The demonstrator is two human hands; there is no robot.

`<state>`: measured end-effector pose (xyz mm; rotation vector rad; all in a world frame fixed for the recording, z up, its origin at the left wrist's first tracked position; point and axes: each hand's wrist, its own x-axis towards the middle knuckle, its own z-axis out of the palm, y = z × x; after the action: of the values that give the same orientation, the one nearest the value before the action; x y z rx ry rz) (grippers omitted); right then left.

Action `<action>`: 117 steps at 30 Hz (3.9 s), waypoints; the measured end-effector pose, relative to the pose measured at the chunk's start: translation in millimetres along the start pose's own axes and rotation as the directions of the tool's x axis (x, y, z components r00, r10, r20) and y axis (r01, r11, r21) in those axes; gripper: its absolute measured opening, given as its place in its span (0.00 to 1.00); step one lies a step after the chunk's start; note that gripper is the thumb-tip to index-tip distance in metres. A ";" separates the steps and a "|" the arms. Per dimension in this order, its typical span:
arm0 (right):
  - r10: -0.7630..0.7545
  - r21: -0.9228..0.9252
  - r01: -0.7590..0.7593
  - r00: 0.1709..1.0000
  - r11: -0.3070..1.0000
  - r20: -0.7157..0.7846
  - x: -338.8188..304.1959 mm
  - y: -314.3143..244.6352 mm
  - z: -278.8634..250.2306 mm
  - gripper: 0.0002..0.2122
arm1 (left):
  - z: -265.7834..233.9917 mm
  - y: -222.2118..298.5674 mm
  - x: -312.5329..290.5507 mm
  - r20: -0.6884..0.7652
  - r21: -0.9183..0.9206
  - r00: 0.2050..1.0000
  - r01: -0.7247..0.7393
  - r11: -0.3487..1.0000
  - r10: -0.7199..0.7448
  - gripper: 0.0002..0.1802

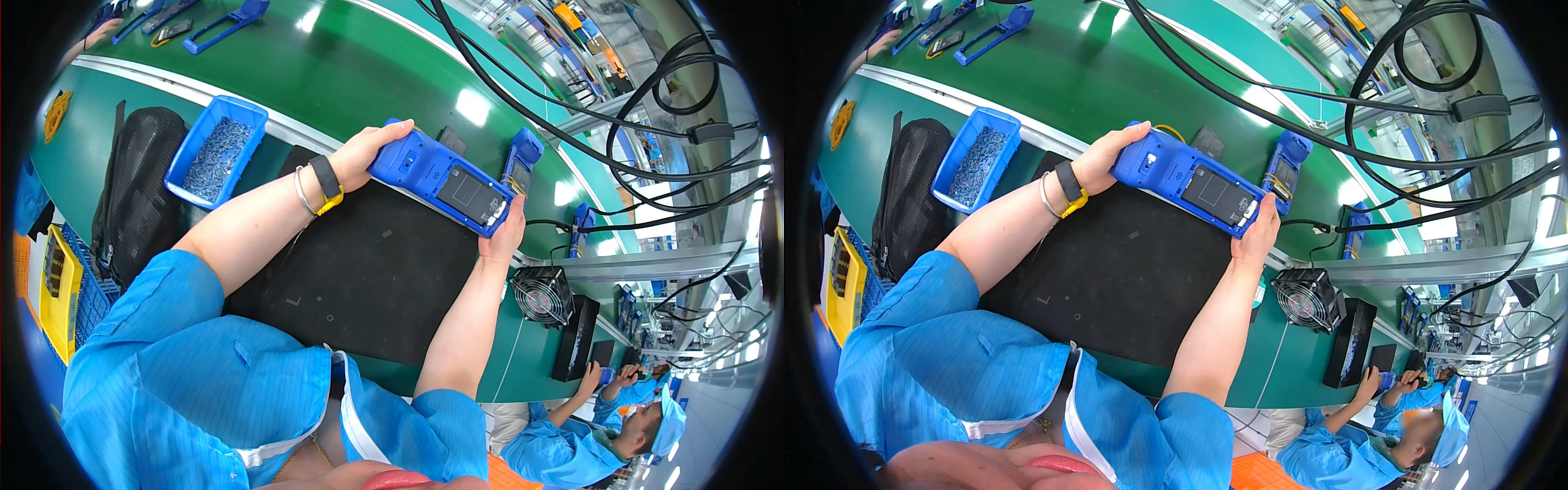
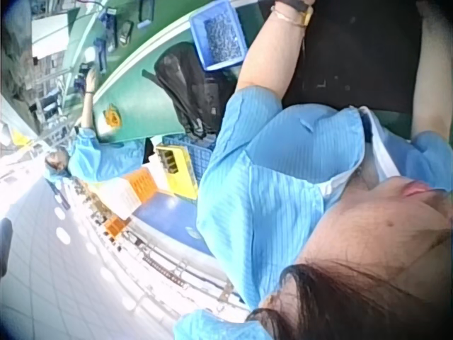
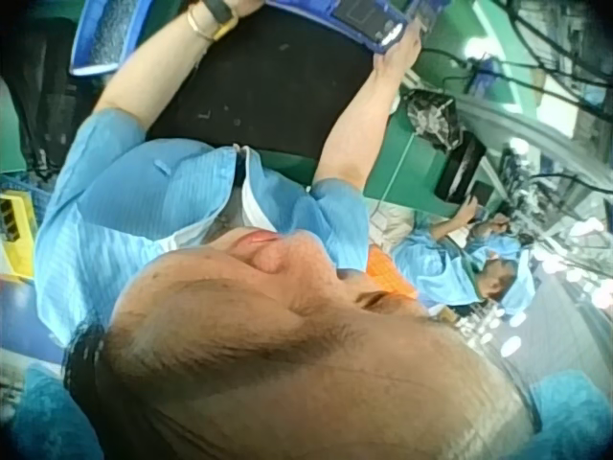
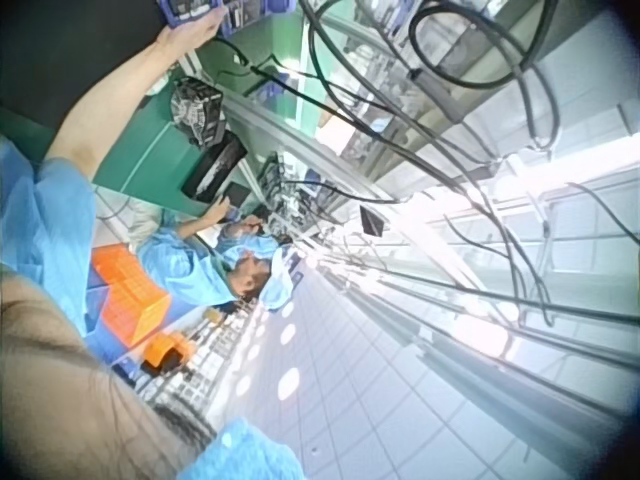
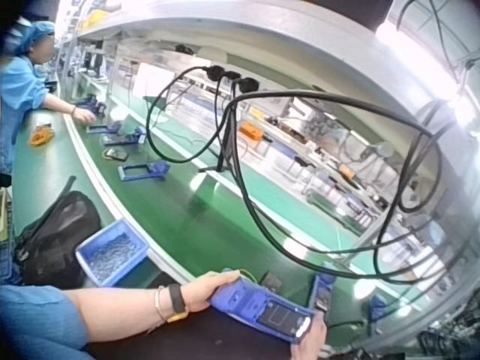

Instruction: The person assembles a handheld electronic device by connecting internal cables and a battery, then closing the plastic housing and securing it with screws using an electric screwdriver.

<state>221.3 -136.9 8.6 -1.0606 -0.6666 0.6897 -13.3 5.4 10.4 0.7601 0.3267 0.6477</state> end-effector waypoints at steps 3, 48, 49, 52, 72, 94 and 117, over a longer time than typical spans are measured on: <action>-0.042 0.006 0.042 0.999 0.999 -0.031 -1.8 -1.0 3.3 0.20 | -2.5 1.0 0.3 0.017 0.012 1.000 -0.011 1.000 0.011 0.27; -0.126 -0.767 -0.112 0.962 0.631 -0.244 2.3 40.6 51.4 0.39 | -9.4 -3.3 12.3 -0.011 -0.340 0.996 0.076 0.937 -0.085 0.40; -0.153 -0.763 -0.090 0.958 0.640 -0.241 7.4 43.2 58.6 0.39 | -9.7 -3.6 12.3 0.015 -0.385 0.995 0.094 0.918 -0.095 0.41; -0.320 -0.915 -0.026 0.933 0.403 -0.167 32.2 56.4 64.1 0.41 | -4.1 -3.3 12.8 0.044 -0.344 0.994 0.108 0.933 -0.098 0.42; 0.438 0.133 -0.492 0.847 0.860 0.302 -10.1 12.8 136.5 0.10 | -1.3 -1.1 13.9 -0.070 -0.429 0.985 -0.174 0.886 0.160 0.35; -0.016 -0.633 0.180 0.967 0.753 0.255 81.9 76.2 199.0 0.15 | -10.0 -16.0 22.3 -0.367 -0.104 0.914 -0.223 0.969 0.171 0.16; 0.065 -0.421 -0.182 0.958 0.889 -0.278 10.7 14.5 70.3 0.35 | -3.6 -14.0 10.4 -0.077 0.070 0.994 -0.074 0.995 0.080 0.29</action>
<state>171.1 -85.9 20.7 -1.5996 -0.5420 0.5038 -1.2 6.4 -2.7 0.8154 0.3957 0.7441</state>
